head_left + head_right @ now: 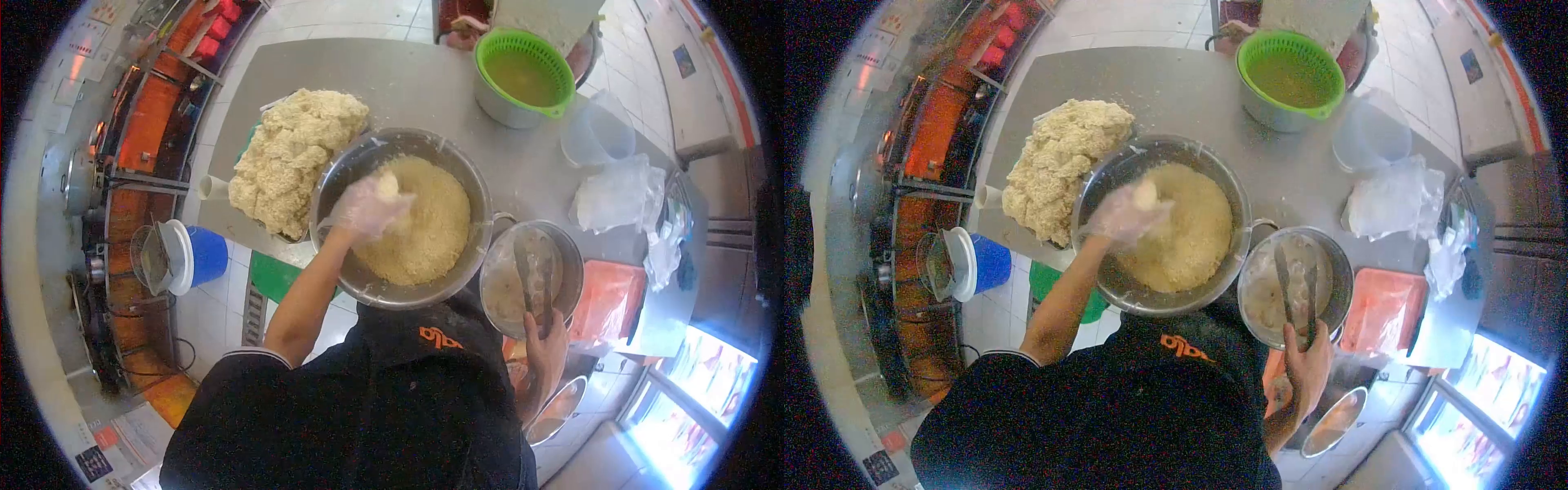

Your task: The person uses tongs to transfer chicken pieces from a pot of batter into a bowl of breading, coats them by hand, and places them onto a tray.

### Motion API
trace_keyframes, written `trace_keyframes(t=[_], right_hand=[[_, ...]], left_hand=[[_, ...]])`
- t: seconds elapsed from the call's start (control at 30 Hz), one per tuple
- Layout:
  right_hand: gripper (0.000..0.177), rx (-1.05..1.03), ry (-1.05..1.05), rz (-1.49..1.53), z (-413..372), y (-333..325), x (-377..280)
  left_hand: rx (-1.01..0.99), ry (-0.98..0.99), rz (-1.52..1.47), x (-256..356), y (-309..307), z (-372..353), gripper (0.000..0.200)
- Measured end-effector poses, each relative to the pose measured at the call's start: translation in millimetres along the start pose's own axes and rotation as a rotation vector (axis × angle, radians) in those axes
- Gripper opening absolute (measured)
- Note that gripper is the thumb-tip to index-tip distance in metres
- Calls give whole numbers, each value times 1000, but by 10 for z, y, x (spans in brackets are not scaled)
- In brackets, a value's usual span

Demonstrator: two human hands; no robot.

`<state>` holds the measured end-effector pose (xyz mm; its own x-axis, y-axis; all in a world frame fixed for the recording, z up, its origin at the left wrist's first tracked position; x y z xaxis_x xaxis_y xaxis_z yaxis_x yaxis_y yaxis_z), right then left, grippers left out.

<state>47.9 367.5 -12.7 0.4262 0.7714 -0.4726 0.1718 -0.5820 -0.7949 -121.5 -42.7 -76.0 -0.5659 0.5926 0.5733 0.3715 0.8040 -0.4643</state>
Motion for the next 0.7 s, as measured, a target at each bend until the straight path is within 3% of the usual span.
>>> trace_keyframes(t=[0.03, 0.13, 0.17, 0.23, 0.27, 0.33, 0.47, 0.6, 0.7], right_hand=[[66, -17, 5, -3, 8, 33, 46], [66, -12, -21, -29, 18, 112, 81], [66, 4, -37, -39, 30, 114, 78], [67, -4, -58, -37, 42, 119, 90], [67, -4, -64, -33, 56, 120, 90], [68, 9, -73, 5, 85, 107, 91], [69, 4, -75, -36, 62, 128, 58], [67, 29, -91, -19, 92, 172, 53], [67, 12, -55, -14, 34, 105, -35]], left_hand=[[111, 114, 83, 60, -88, -17, 70], [196, 301, 401, 127, -49, -147, 60], [71, 216, 292, 318, 37, -358, 61], [137, 126, 239, 289, 249, -554, 63], [326, 119, 299, 49, 409, -537, 64], [451, 114, 377, -239, 735, -391, 64], [189, 100, 456, -673, 1442, -170, 63], [-107, -125, 188, -564, 1203, -291, 61], [-12, 78, -530, -284, 840, -492, 52]])
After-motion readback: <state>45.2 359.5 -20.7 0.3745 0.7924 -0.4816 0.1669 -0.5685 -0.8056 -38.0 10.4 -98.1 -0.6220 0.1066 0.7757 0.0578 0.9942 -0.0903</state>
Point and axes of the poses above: each hand's wrist, its own z-axis towards the middle knuckle, its own y-axis out of the palm, x = y × z, the point moved 7 cm from there along z, towards the middle knuckle, and after that the axes turned 7 degrees about -y, right-handed, at the moved point
